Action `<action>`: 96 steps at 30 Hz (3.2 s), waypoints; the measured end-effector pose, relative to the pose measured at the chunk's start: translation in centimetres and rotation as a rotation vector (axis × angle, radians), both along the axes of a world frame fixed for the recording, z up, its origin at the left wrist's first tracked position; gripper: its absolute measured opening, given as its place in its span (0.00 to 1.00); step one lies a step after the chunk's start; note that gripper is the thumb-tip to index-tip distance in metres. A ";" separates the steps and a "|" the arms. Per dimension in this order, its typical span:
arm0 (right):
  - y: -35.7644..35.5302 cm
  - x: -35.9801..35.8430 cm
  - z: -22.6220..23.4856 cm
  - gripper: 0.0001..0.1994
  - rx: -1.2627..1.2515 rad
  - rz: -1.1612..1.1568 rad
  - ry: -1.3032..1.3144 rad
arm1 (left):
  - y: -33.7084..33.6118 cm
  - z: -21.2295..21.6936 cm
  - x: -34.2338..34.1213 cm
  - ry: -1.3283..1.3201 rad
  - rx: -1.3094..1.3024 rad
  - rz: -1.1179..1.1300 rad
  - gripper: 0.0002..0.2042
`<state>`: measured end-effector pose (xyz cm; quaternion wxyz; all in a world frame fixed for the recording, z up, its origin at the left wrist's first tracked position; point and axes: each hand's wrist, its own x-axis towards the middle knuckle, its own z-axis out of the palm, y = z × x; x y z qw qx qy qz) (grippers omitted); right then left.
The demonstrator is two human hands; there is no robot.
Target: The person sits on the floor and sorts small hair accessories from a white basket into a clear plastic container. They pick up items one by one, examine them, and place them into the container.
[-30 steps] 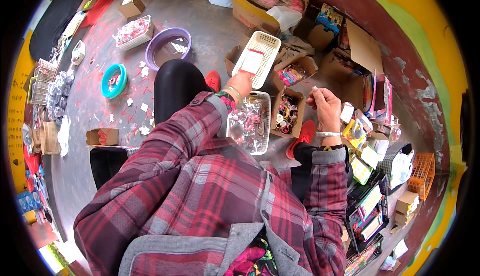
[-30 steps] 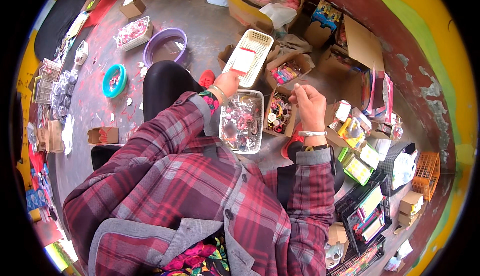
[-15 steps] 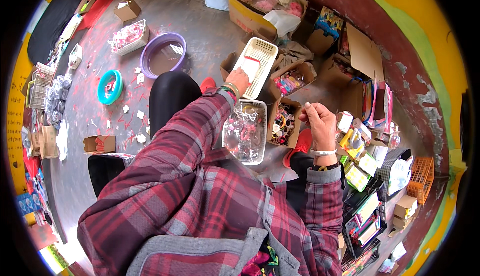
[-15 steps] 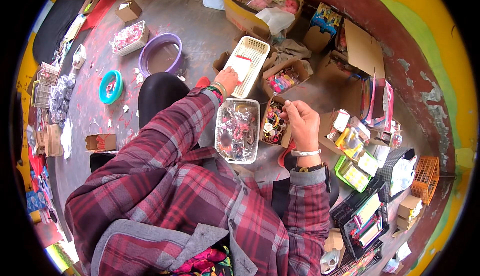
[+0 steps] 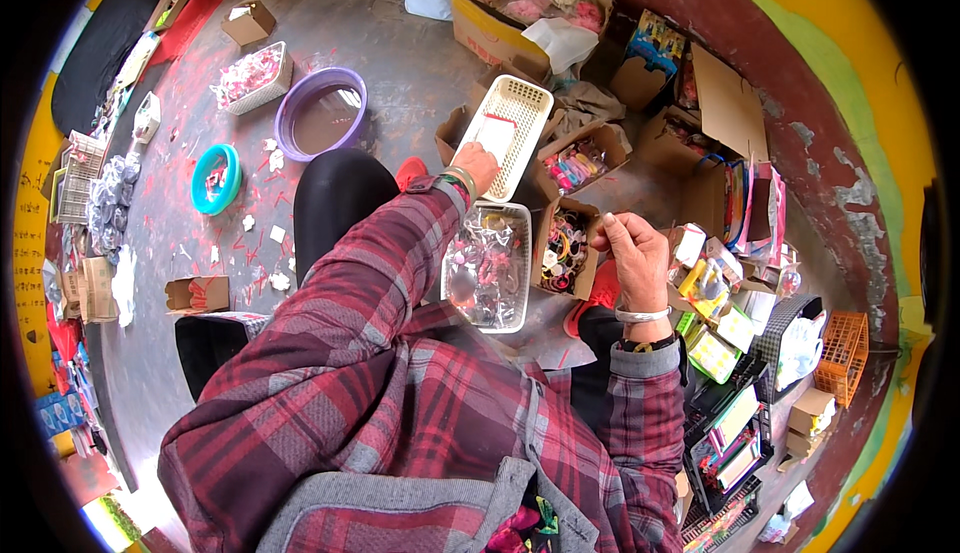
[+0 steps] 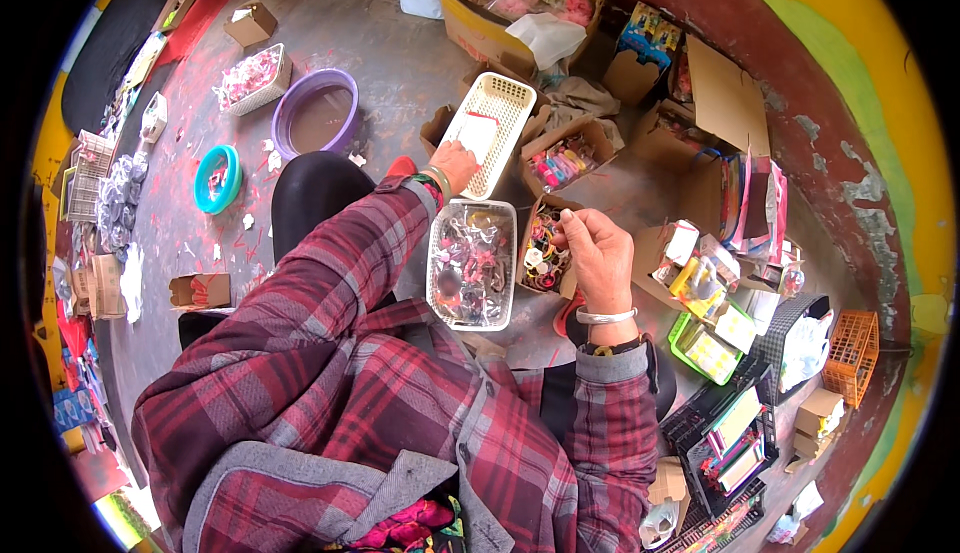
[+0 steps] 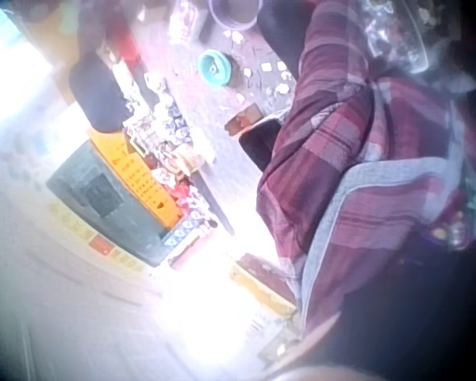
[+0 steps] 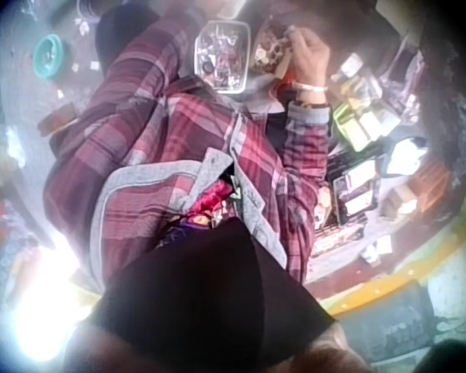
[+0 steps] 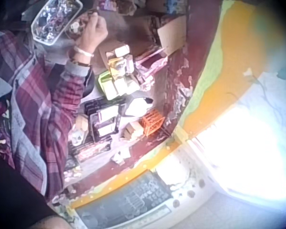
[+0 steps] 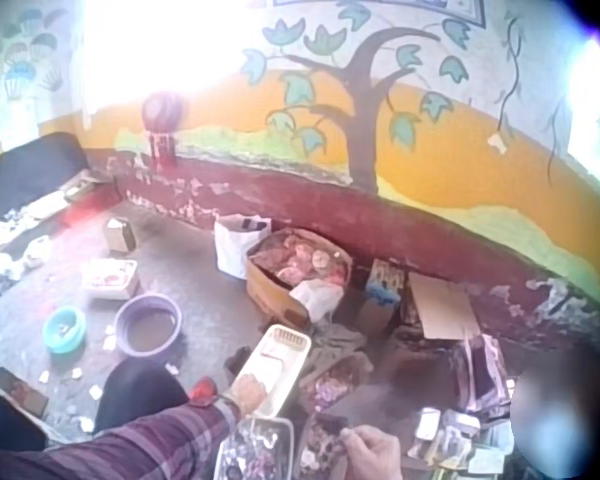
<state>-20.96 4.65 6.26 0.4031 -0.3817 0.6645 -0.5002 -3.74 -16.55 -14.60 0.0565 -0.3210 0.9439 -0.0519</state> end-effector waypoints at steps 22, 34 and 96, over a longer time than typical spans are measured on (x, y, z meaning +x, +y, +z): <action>0.3 0.1 -0.2 0.12 -0.013 0.017 0.024 | -0.4 2.9 -0.5 0.264 0.257 0.339 0.10; 0.2 -0.1 -0.6 0.11 -0.007 0.038 0.065 | 0.1 13.4 -2.5 0.609 0.390 0.129 0.10; -0.2 1.4 -2.1 0.06 -0.231 -0.041 0.120 | 11.2 17.5 -1.5 1.158 1.745 0.311 0.07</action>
